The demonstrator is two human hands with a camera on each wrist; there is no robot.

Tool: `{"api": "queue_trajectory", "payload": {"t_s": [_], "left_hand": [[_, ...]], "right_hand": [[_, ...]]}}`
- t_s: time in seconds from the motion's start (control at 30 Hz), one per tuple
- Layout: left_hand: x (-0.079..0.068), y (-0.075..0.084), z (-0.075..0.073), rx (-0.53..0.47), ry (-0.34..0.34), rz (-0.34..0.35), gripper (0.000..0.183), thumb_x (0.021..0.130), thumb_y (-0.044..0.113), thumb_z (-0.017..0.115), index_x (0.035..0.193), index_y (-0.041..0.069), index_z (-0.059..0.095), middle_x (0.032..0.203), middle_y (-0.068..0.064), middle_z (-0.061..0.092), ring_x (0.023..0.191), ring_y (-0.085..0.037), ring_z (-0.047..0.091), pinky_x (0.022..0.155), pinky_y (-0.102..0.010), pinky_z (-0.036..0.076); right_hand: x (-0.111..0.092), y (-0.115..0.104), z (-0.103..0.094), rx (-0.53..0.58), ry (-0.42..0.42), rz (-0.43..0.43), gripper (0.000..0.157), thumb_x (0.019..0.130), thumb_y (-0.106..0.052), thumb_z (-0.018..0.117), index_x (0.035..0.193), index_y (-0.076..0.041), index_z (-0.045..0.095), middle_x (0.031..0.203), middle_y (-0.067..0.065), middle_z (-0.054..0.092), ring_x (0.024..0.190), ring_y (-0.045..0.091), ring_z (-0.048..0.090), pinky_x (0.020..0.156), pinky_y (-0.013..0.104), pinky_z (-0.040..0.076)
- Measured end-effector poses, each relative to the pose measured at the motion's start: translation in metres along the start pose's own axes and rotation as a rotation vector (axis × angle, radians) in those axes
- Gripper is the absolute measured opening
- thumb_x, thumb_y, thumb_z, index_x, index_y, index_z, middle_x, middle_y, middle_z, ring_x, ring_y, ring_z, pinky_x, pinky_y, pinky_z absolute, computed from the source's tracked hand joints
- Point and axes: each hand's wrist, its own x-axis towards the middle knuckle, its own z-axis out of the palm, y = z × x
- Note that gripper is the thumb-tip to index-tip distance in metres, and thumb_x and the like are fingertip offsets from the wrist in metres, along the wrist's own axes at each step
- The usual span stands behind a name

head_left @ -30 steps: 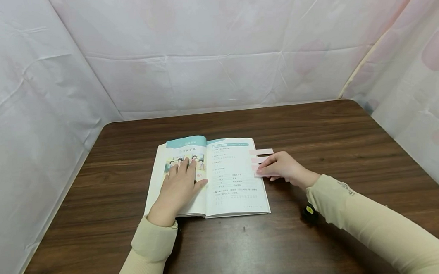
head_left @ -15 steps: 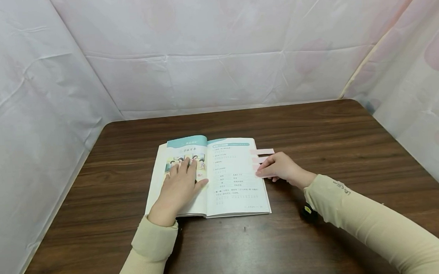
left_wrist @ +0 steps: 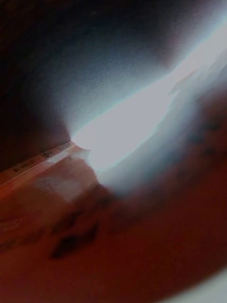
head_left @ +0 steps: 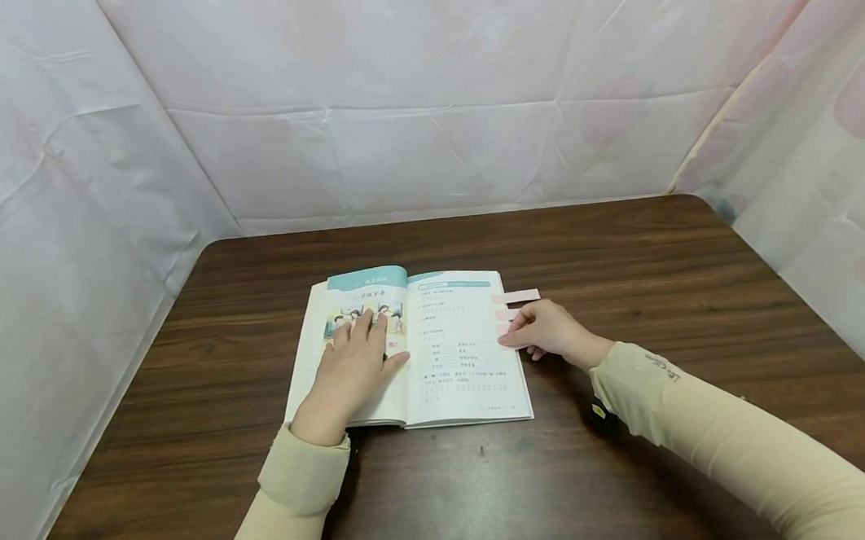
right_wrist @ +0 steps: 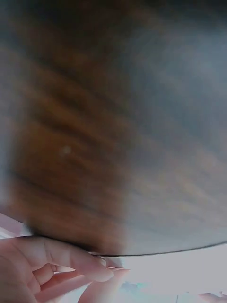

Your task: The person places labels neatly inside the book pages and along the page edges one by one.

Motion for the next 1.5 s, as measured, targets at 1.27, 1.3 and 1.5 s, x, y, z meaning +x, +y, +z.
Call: {"api": "queue_trajectory", "payload": {"t_s": [1.27,1.3,1.5], "left_hand": [[0.0,0.001,-0.001,-0.007,-0.003,-0.001,0.074,0.099,0.049,0.054,0.155,0.008,0.031,0.162,-0.02,0.025,0.146,-0.047,0.023,0.112,-0.067,0.028],[0.0,0.001,-0.001,-0.006,-0.001,-0.001,0.074,0.099,0.049,0.054,0.155,0.008,0.031,0.162,-0.02,0.025,0.146,-0.047,0.023,0.112,-0.067,0.028],[0.0,0.001,-0.001,0.0,-0.001,-0.002,0.073,0.099,0.049,0.054,0.155,0.007,0.031,0.162,-0.02,0.025,0.146,-0.047,0.024,0.112,-0.067,0.029]], "right_hand": [[-0.014,0.002,-0.016,0.051,-0.058,-0.014,0.019,0.086,-0.011,0.075,0.097,0.002,0.067,0.081,0.003,0.065,0.061,0.014,0.059,0.059,0.028,0.056],[-0.015,0.002,-0.018,0.055,-0.054,-0.008,0.019,0.086,-0.011,0.075,0.097,0.002,0.067,0.081,0.004,0.065,0.061,0.015,0.059,0.059,0.029,0.056],[-0.022,0.005,-0.032,0.035,-0.041,-0.006,0.019,0.087,-0.012,0.073,0.098,0.002,0.067,0.079,0.006,0.065,0.063,0.016,0.06,0.061,0.03,0.055]]}}
